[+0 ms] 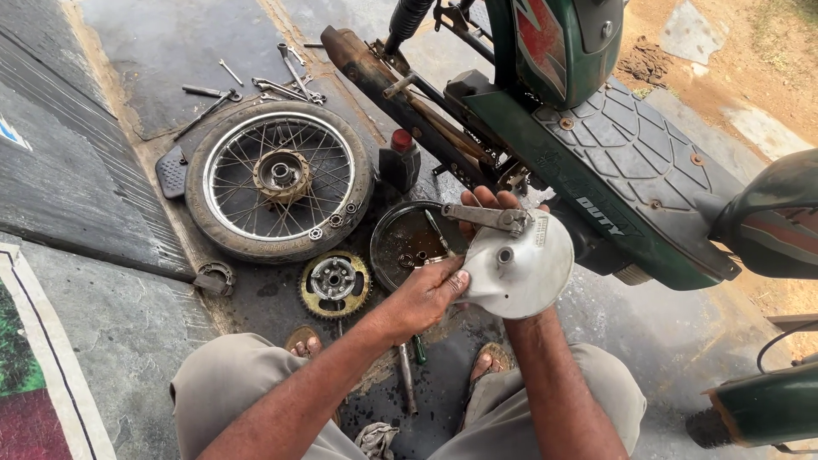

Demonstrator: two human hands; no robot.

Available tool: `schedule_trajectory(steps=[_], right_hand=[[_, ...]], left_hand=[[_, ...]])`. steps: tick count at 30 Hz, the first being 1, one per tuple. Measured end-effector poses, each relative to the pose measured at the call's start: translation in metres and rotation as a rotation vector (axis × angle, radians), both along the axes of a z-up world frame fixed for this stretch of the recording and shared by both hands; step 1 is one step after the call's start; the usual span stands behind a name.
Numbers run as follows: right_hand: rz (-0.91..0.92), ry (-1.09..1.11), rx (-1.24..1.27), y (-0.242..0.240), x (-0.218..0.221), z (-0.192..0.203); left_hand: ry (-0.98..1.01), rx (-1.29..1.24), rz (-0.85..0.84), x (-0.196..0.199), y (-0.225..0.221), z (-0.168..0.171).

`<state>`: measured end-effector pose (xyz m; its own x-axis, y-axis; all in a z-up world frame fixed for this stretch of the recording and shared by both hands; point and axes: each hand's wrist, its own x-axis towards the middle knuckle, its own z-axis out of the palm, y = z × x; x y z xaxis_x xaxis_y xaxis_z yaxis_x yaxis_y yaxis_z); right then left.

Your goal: Cleaning motorcycle brake drum and sprocket using a cloth and a brush with solvent.

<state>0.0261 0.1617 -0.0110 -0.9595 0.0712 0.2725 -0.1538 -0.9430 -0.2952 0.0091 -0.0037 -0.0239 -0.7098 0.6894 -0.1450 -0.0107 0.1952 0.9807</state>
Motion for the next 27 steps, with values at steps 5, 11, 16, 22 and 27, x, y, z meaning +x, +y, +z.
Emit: schedule_trajectory(steps=[5,11,16,22,27], right_hand=[[0.069,0.007,0.067,0.001,0.008,0.009],[0.124,-0.222,0.412,0.015,0.007,0.007],[-0.036,-0.553,0.568,0.005,0.046,-0.033],[0.173,-0.741,0.166,-0.075,0.078,-0.005],[-0.056,-0.674,0.317,-0.041,0.091,-0.079]], left_hand=[[-0.66,0.359,-0.074,-0.001,-0.008,0.017],[-0.728,0.496,0.061,-0.002,-0.001,0.006],[-0.756,0.724,0.136,0.0,0.008,0.002],[-0.668,0.668,0.307,-0.004,0.013,0.006],[-0.61,0.59,0.379,-0.017,0.002,0.016]])
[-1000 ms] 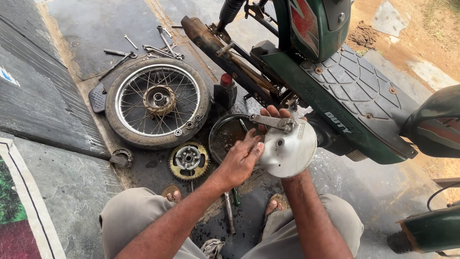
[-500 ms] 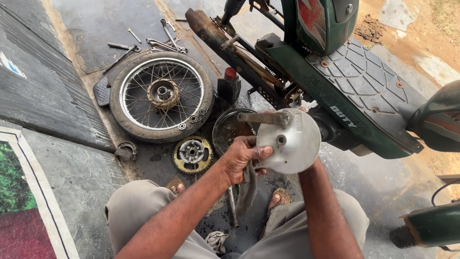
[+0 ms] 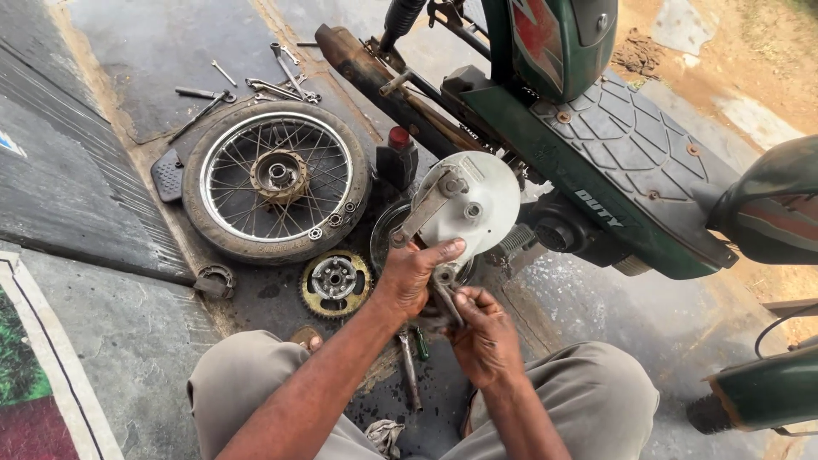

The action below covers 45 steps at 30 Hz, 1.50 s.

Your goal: Cleaning motorcycle brake drum and sprocket using a cloth and a brush with solvent.

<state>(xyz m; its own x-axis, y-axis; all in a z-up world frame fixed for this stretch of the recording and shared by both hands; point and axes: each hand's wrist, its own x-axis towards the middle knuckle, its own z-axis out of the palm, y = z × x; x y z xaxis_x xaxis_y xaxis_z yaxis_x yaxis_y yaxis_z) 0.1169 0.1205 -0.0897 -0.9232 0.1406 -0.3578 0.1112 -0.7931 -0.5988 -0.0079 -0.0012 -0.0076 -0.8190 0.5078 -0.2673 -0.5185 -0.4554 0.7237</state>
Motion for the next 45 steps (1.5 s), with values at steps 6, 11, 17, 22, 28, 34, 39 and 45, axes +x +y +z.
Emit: schedule_trajectory(steps=[6,11,17,22,28,34,39,45], right_hand=[[-0.062,0.153,0.013,0.035,0.028,0.094],[-0.084,0.457,0.233,0.035,0.028,0.121],[0.081,0.31,1.79,0.029,-0.039,0.088],[0.094,0.542,2.36,0.014,-0.027,0.067],[0.152,0.691,2.189,0.005,-0.032,0.099],[0.084,0.607,2.233,-0.018,-0.048,0.104],[0.007,0.797,2.001,0.003,-0.004,0.079],[-0.087,0.658,2.23,0.032,-0.008,0.07]], left_hand=[[0.118,0.041,0.117,0.002,0.0,-0.011],[-0.125,0.167,0.237,-0.026,0.008,-0.091],[-0.254,0.198,0.057,-0.005,-0.002,-0.07],[-0.313,0.31,-0.12,0.017,-0.025,-0.042],[-0.214,0.358,-0.24,0.032,-0.026,-0.004],[-0.215,0.268,-0.069,0.034,-0.028,-0.005],[-0.242,0.608,-0.202,0.03,-0.04,0.016],[-0.2,0.371,-0.218,0.034,-0.036,0.003]])
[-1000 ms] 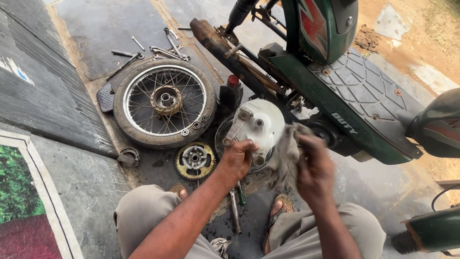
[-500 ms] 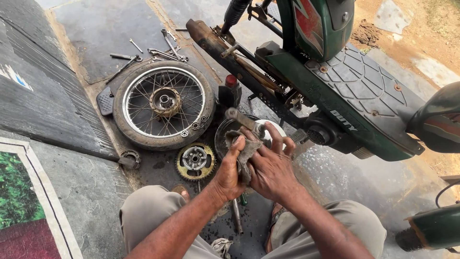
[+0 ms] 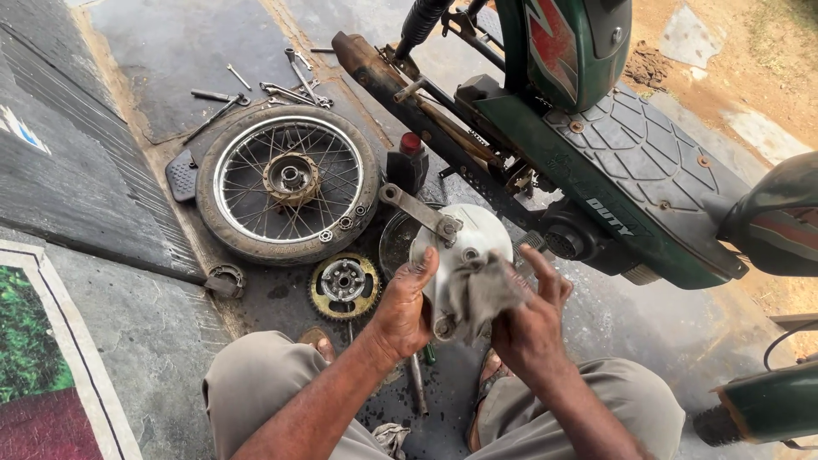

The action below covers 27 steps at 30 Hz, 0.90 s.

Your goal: Cleaning motorcycle brake drum and sprocket using a cloth and a brush with solvent.

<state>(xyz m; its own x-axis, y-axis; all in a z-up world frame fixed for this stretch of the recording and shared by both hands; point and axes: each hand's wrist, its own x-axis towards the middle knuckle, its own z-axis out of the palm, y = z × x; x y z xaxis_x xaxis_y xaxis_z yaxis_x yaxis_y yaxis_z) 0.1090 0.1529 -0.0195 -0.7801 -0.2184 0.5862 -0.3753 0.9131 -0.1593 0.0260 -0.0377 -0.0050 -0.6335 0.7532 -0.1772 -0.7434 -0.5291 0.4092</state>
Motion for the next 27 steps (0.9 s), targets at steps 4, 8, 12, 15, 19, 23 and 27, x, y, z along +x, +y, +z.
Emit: schedule_trajectory(steps=[4,8,12,15,19,23,27], right_hand=[[-0.184,0.02,-0.131,-0.039,0.006,-0.016],[0.025,0.099,-0.123,-0.044,0.012,-0.026],[-0.138,0.057,-0.251,-0.001,-0.005,0.004],[-0.194,0.021,-0.71,0.03,-0.028,0.008],[-0.163,-0.233,-0.831,0.022,-0.042,0.067],[0.131,-0.242,-0.456,0.015,-0.045,0.077],[0.162,-0.09,-0.334,0.036,-0.044,0.045]], left_hand=[[0.011,-0.003,-0.001,-0.005,0.001,-0.038],[0.066,-0.06,0.001,0.001,-0.003,-0.007],[0.18,-0.052,0.028,0.005,-0.001,-0.042],[0.409,-0.222,0.06,0.008,-0.002,-0.013],[0.566,-0.504,-0.013,0.017,-0.001,0.001],[0.717,-0.65,0.016,0.015,-0.001,0.006],[0.574,-0.691,-0.057,0.008,-0.008,0.006]])
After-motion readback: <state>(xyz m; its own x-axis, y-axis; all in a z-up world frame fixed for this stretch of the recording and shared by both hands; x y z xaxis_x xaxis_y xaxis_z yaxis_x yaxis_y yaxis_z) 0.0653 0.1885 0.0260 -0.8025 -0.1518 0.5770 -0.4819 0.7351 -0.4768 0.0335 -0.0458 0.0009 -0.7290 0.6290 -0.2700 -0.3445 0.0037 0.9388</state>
